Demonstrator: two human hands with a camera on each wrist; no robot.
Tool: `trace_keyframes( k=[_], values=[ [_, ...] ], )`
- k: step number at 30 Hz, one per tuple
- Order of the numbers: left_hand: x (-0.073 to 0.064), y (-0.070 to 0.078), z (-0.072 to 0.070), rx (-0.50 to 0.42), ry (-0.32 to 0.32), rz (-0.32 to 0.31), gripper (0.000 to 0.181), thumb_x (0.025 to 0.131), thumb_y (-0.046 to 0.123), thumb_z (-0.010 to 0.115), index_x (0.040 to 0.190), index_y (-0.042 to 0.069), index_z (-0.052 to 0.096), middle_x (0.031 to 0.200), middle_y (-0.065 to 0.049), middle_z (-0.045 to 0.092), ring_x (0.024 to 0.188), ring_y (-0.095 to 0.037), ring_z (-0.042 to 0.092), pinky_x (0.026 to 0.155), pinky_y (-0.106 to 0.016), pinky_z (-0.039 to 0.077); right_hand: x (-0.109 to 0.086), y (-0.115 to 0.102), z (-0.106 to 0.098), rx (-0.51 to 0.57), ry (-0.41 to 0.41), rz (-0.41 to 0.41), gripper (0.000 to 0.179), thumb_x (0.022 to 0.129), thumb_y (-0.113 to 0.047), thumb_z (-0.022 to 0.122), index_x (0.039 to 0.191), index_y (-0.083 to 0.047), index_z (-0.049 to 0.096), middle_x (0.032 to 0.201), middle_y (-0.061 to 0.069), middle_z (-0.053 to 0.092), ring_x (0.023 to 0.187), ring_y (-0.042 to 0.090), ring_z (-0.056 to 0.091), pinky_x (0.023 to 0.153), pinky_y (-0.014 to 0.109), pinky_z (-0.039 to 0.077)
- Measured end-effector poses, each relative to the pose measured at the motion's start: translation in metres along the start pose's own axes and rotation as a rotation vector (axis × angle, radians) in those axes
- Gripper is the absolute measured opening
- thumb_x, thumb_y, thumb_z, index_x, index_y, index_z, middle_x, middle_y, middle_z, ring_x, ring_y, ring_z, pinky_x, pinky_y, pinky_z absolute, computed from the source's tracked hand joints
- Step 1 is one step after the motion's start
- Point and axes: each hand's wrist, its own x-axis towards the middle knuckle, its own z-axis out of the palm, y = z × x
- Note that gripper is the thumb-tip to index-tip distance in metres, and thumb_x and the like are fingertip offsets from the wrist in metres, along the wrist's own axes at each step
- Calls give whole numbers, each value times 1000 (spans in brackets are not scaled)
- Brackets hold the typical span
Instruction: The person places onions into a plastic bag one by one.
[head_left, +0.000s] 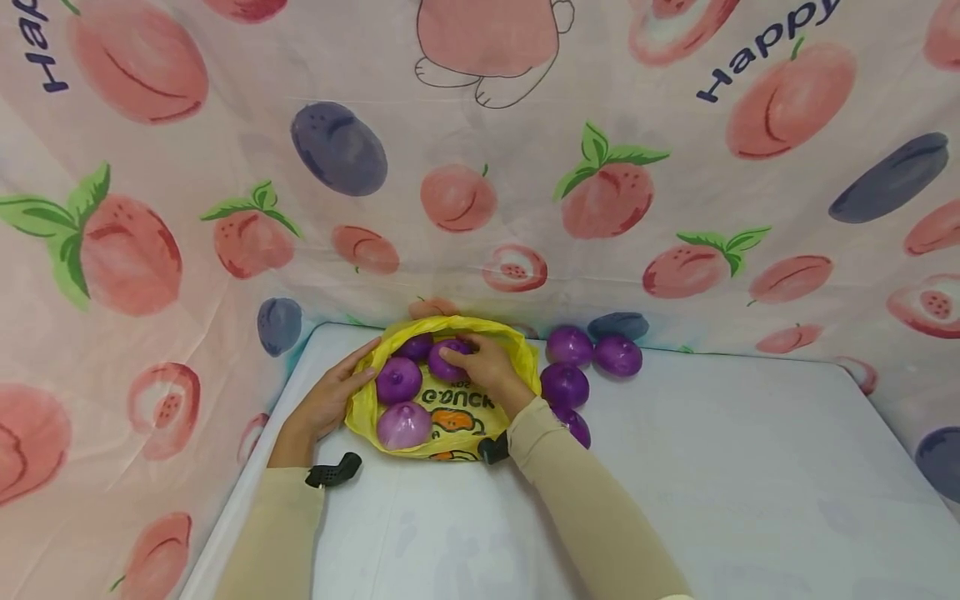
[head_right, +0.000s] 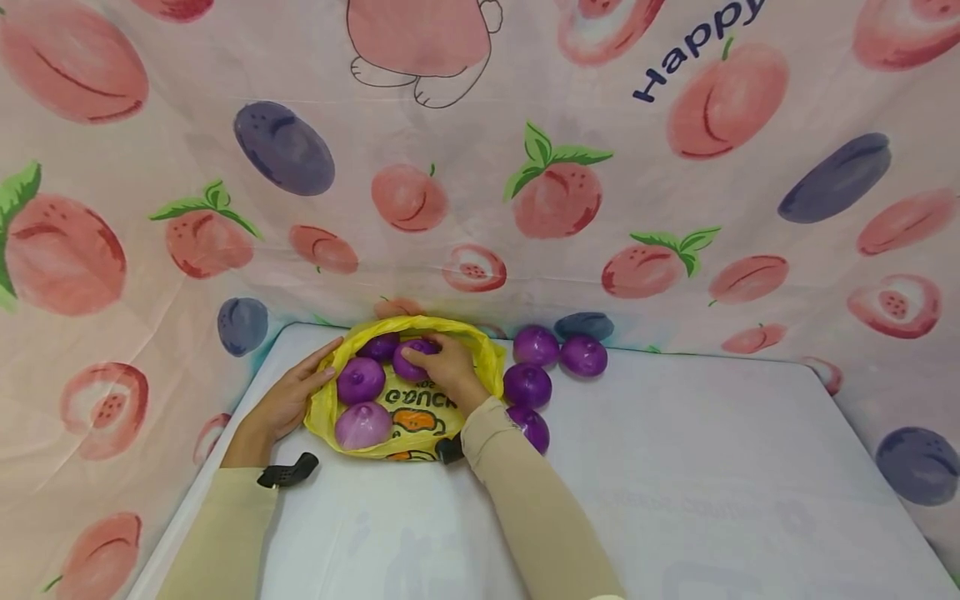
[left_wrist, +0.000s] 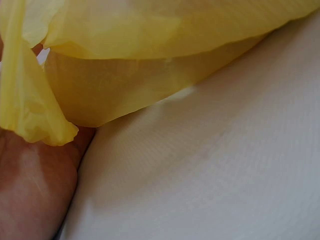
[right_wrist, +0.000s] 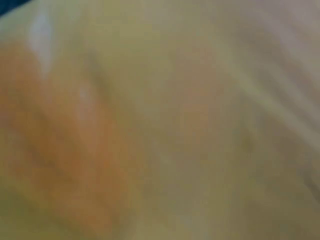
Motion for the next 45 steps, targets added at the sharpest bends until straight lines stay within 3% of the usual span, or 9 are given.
trace_keyframes(
  k=[24, 38, 45],
  values=[
    [0, 1, 0, 3, -6, 8, 61, 106, 29, 56, 162, 29, 31, 172, -4, 16, 156, -31, 18, 102, -14, 47, -4, 0, 0, 28, 2, -15, 70, 90, -44, 78, 147, -11, 56, 145, 14, 57, 129, 31, 56, 116, 46, 43],
    [-2, 3, 1, 9, 0, 4, 62, 106, 30, 56, 162, 29, 31, 172, -5, 17, 151, -26, 27, 102, -17, 49, -5, -3, -2, 6, 43, 1, 77, 87, -48, 80, 146, -7, 54, 144, 15, 59, 128, 31, 59, 112, 44, 47],
    [-1, 2, 1, 7, 1, -7, 62, 106, 30, 57, 162, 30, 31, 172, -5, 17, 148, -22, 32, 102, -18, 50, -14, -14, -9, -94, 23, 15, 78, 86, -49, 80, 148, -9, 53, 148, 16, 56, 133, 33, 55, 112, 45, 47]
  ],
)
